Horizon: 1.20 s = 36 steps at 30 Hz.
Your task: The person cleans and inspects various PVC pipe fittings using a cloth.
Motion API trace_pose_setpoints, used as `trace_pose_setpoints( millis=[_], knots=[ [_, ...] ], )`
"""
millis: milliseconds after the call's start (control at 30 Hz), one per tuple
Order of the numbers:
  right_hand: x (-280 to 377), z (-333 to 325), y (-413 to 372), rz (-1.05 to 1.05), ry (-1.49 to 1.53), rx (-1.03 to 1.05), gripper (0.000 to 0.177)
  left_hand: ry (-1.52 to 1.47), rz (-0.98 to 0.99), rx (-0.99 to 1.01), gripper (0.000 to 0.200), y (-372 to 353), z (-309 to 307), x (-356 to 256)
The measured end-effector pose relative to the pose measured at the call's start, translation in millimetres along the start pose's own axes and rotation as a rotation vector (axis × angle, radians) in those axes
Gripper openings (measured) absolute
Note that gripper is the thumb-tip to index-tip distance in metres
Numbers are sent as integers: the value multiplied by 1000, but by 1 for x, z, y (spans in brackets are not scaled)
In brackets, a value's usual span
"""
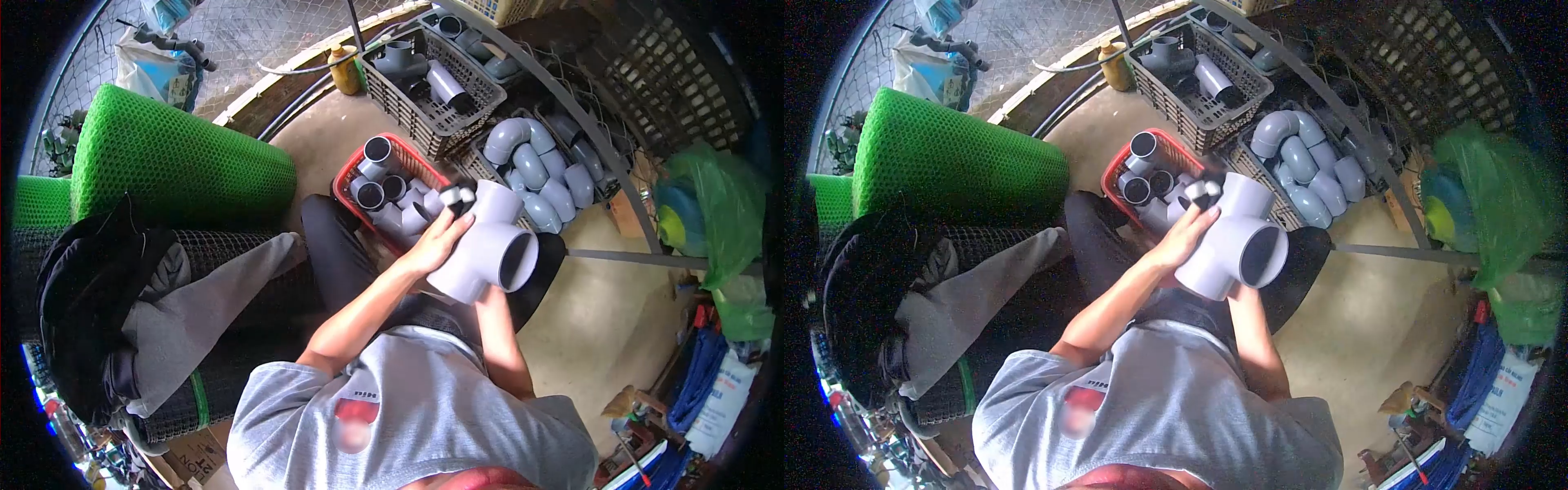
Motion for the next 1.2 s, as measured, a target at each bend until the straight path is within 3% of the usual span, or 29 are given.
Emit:
trace_pose_setpoints(
  millis=[67,133,200,267,300,333,400,467,500,533,600,667,733,867,933,1000,1067,1200],
  knots=[
    [7,-7,26,-17,-8,-16,67,-83,-55,35,60,-17,-1,23],
    [13,0,49,-27,110,-188,74,-24,-82,37,57,-37,-7,43],
    [12,23,68,42,164,-180,74,-61,-88,7,56,-48,-16,53],
    [1,-8,85,102,108,-165,77,79,-22,-31,58,-52,-27,52],
    [-9,-27,94,143,18,-302,72,156,-65,-92,63,-52,-33,39],
    [-18,-41,100,184,-75,-437,68,474,152,-235,55,-45,-44,40],
    [-44,-73,117,236,-240,-479,77,544,-6,-397,43,-31,-75,77],
    [-64,-106,136,350,-341,-543,80,602,58,-562,33,-11,-117,136],
    [-63,-101,131,502,-586,-686,79,618,-28,-571,30,-3,-142,162],
    [-68,-95,138,538,-579,-572,81,634,-115,-577,27,5,-161,175],
    [-72,-84,137,599,-733,-540,83,229,-310,-645,28,21,-180,172],
    [-70,-57,129,567,-758,-443,78,230,-546,-681,30,38,-201,169],
    [-68,-43,118,561,-719,-408,78,-29,-558,-789,22,72,-236,244],
    [-62,-38,89,560,-688,-417,66,-312,-564,-855,29,104,-230,254],
    [-57,-41,73,561,-621,-433,62,-462,-580,-749,33,112,-208,252],
    [-53,-44,61,554,-646,-448,60,-401,-573,-605,33,121,-196,255],
    [-47,-45,53,565,-662,-448,58,-88,-557,-588,26,118,-189,253],
    [-38,-39,54,527,-664,-453,57,-21,-514,-510,24,98,-179,260]
  ],
)
Point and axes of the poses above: each hand's wrist, its own y-axis towards the middle knuckle, its own z-axis out of the palm, x = y × z, the point moved 5 cm from there along y, towards the middle knuckle, and after that the axes turned 11 degrees about y, right-handed, at the moved point
